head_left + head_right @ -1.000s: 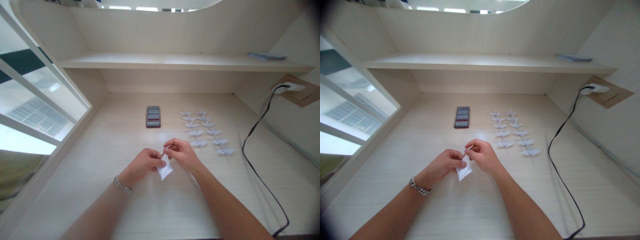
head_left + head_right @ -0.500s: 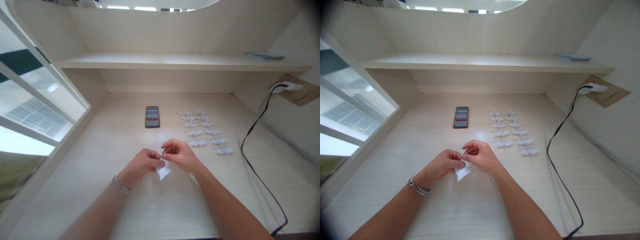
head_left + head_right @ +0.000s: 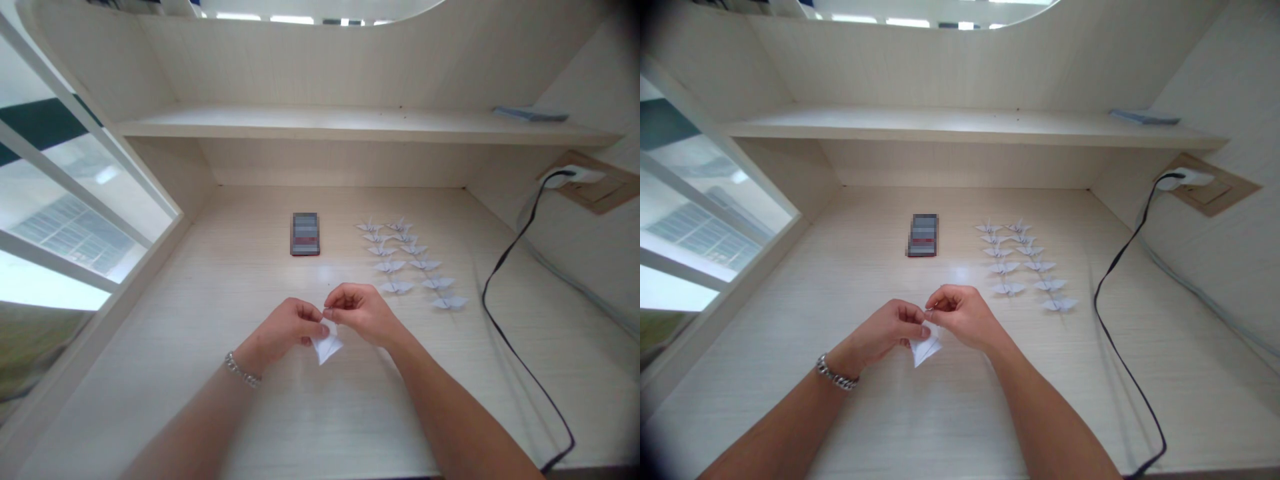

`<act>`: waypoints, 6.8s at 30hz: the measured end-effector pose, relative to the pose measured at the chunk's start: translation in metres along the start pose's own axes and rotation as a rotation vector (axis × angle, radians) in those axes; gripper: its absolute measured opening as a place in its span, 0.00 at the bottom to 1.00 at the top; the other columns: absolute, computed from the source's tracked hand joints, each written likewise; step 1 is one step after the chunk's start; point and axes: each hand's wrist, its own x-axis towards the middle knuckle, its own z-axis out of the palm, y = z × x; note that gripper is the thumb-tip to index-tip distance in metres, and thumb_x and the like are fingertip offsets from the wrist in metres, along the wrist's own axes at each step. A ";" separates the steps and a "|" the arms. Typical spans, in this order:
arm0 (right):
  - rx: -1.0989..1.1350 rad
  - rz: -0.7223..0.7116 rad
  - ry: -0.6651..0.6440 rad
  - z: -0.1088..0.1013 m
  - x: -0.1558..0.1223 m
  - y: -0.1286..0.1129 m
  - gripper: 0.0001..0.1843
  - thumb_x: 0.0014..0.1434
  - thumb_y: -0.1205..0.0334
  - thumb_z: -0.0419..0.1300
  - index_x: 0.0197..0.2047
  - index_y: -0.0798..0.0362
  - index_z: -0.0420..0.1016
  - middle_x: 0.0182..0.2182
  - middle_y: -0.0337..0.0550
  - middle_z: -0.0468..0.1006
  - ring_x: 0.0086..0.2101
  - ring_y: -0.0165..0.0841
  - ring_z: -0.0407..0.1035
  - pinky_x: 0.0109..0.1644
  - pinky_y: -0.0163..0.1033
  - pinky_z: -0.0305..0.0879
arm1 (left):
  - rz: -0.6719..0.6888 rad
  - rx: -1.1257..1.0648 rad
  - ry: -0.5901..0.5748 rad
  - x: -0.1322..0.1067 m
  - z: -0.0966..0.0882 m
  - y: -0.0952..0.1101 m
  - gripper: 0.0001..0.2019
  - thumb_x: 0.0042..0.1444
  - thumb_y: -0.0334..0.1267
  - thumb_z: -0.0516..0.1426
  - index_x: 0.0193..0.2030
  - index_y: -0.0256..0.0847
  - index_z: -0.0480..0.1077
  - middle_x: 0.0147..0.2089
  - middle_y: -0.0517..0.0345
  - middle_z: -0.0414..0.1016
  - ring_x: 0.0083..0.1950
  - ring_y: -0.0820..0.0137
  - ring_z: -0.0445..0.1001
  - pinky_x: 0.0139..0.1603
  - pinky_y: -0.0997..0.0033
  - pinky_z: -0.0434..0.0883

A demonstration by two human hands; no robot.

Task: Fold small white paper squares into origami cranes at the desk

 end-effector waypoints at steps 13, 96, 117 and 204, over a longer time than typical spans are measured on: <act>-0.003 -0.057 0.099 -0.010 0.003 -0.003 0.15 0.52 0.58 0.59 0.43 0.54 0.71 0.25 0.41 0.75 0.25 0.28 0.68 0.28 0.34 0.65 | -0.019 -0.118 -0.044 -0.004 0.002 0.005 0.06 0.39 0.33 0.62 0.22 0.33 0.69 0.20 0.61 0.65 0.22 0.76 0.63 0.25 0.74 0.57; 0.124 0.041 0.170 0.011 0.013 0.016 0.08 0.47 0.61 0.62 0.30 0.56 0.74 0.23 0.40 0.76 0.24 0.29 0.68 0.27 0.33 0.64 | 0.318 -0.237 0.355 0.009 0.007 -0.001 0.13 0.42 0.34 0.64 0.36 0.35 0.71 0.30 0.57 0.73 0.31 0.74 0.72 0.32 0.75 0.71; 0.107 -0.026 0.282 0.014 0.012 0.015 0.08 0.49 0.60 0.60 0.31 0.56 0.73 0.24 0.41 0.75 0.26 0.31 0.69 0.30 0.35 0.67 | 0.347 -0.206 0.391 0.008 0.015 -0.001 0.18 0.42 0.35 0.63 0.41 0.37 0.66 0.22 0.65 0.68 0.24 0.77 0.70 0.28 0.76 0.71; 0.258 0.044 0.186 0.014 0.013 0.013 0.11 0.44 0.58 0.65 0.30 0.55 0.74 0.24 0.39 0.76 0.25 0.28 0.68 0.28 0.33 0.64 | 0.374 -0.258 0.381 0.006 0.005 0.003 0.06 0.43 0.31 0.61 0.31 0.35 0.74 0.29 0.57 0.74 0.30 0.74 0.71 0.32 0.75 0.69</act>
